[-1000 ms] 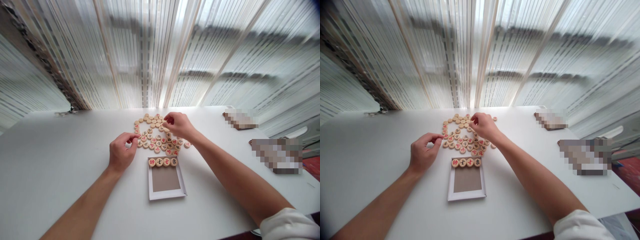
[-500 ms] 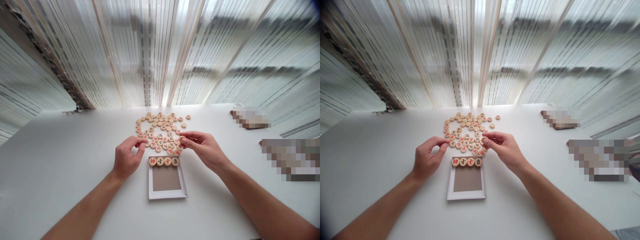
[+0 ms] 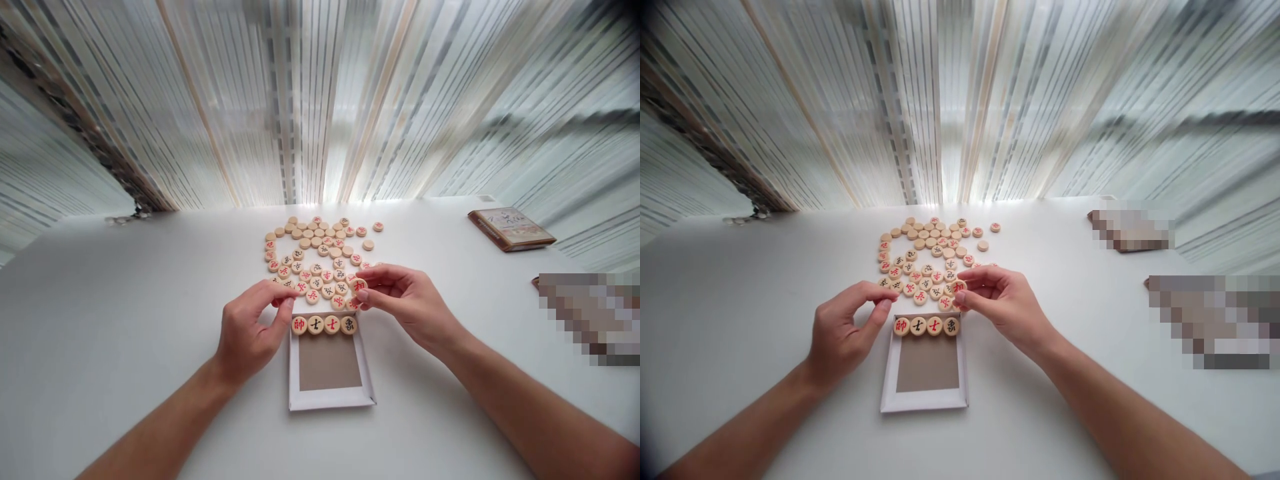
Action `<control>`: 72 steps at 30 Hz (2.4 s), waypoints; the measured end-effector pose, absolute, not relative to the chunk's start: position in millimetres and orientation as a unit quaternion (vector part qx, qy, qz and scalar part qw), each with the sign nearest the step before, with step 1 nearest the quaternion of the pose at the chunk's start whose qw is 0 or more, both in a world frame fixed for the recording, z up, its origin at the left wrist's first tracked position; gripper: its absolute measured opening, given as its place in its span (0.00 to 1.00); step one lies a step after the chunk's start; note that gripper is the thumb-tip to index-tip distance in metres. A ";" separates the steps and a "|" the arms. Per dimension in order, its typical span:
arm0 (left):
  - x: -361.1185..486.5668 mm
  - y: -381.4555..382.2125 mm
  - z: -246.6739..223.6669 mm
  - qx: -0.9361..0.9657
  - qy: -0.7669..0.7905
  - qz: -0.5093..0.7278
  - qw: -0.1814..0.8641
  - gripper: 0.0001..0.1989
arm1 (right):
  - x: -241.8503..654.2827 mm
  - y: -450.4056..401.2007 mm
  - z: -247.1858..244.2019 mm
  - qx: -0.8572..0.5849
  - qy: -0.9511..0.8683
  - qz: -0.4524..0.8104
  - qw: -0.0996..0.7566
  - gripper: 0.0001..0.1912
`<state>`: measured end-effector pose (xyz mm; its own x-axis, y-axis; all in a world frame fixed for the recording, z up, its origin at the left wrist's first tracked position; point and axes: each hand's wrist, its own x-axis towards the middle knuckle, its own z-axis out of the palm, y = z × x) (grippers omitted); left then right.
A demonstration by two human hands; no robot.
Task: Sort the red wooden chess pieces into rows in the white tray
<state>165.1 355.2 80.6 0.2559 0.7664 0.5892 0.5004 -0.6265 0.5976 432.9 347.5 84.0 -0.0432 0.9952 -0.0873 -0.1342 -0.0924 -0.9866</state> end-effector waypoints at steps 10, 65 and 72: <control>173.8 341.6 86.1 0.794 0.350 0.465 0.176 0.07 | 426.0 341.7 91.1 -0.460 -0.499 0.553 0.483 0.19; 194.1 312.6 95.1 0.686 0.325 0.494 0.424 0.11 | 402.7 307.9 94.0 -0.356 -0.503 0.641 0.458 0.08; 195.7 314.4 93.1 0.646 0.328 0.498 0.476 0.14 | 404.0 311.8 95.0 -0.329 -0.441 0.714 0.433 0.05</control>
<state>195.7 314.4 93.1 0.2888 0.8981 0.3318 -0.0506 -0.3318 0.9420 404.0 311.8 95.0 -0.4082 0.9088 -0.0868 -0.3283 -0.2348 -0.9149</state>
